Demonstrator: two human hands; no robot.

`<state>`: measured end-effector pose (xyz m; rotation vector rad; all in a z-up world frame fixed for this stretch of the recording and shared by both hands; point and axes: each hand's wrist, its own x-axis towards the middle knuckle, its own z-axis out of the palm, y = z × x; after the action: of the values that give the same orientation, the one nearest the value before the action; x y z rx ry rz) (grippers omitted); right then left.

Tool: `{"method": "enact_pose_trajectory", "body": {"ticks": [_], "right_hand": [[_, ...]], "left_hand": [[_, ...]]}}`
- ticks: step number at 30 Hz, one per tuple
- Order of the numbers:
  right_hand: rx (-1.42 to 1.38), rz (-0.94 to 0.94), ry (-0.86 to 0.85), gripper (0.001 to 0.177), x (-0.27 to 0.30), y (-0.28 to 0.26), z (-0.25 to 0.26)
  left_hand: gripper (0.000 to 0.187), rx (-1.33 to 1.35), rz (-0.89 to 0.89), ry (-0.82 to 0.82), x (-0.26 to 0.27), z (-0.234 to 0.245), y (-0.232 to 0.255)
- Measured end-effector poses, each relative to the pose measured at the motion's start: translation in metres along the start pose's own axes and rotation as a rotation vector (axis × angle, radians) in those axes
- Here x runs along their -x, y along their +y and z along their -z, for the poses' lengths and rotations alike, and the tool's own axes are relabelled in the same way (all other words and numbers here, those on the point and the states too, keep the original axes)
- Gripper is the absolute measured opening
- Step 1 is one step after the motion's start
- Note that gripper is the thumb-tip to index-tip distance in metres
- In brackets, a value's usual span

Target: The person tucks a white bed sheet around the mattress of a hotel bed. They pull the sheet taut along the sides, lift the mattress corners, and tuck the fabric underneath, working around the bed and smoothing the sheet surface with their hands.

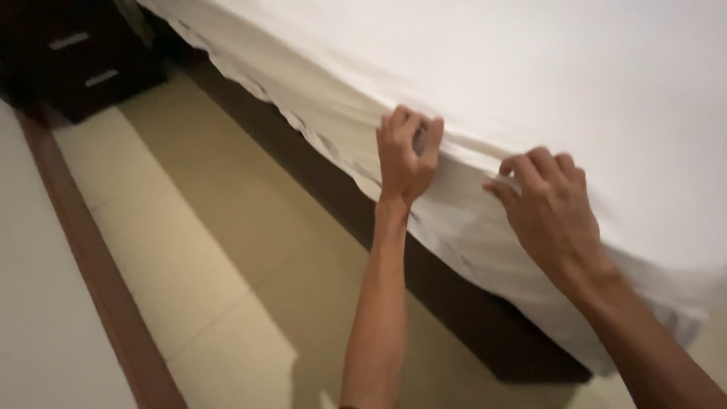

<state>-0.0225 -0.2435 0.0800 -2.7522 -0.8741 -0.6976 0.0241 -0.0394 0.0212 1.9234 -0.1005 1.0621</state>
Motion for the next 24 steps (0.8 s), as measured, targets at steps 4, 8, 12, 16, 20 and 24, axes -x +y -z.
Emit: {"method": "enact_pose_trajectory", "body": {"ticks": [4, 8, 12, 16, 20, 24], "right_hand": [[-0.011, -0.002, 0.037, 0.027, 0.012, 0.008, -0.004], [-0.062, 0.014, 0.141, 0.018, 0.02, 0.005, -0.015], [-0.041, 0.118, 0.217, 0.014, 0.016, 0.009, -0.019], [-0.233, 0.142, 0.259, 0.014, 0.018, 0.014, -0.016], [-0.307, 0.128, 0.214, 0.012, 0.017, 0.018, -0.02], [-0.306, 0.136, 0.208, 0.013, 0.019, 0.021, -0.028]], "left_hand": [[0.023, 0.04, -0.013, 0.022, 0.027, -0.014, 0.019], [0.026, 0.025, -0.122, -0.023, 0.056, -0.008, 0.041], [0.02, -0.125, -0.252, -0.006, 0.058, -0.009, 0.048], [0.021, -0.181, -0.154, 0.075, 0.071, -0.026, 0.065], [0.023, -0.076, 0.029, 0.061, 0.076, -0.025, 0.065], [0.022, -0.103, 0.153, 0.037, 0.078, -0.021, 0.082]]}}
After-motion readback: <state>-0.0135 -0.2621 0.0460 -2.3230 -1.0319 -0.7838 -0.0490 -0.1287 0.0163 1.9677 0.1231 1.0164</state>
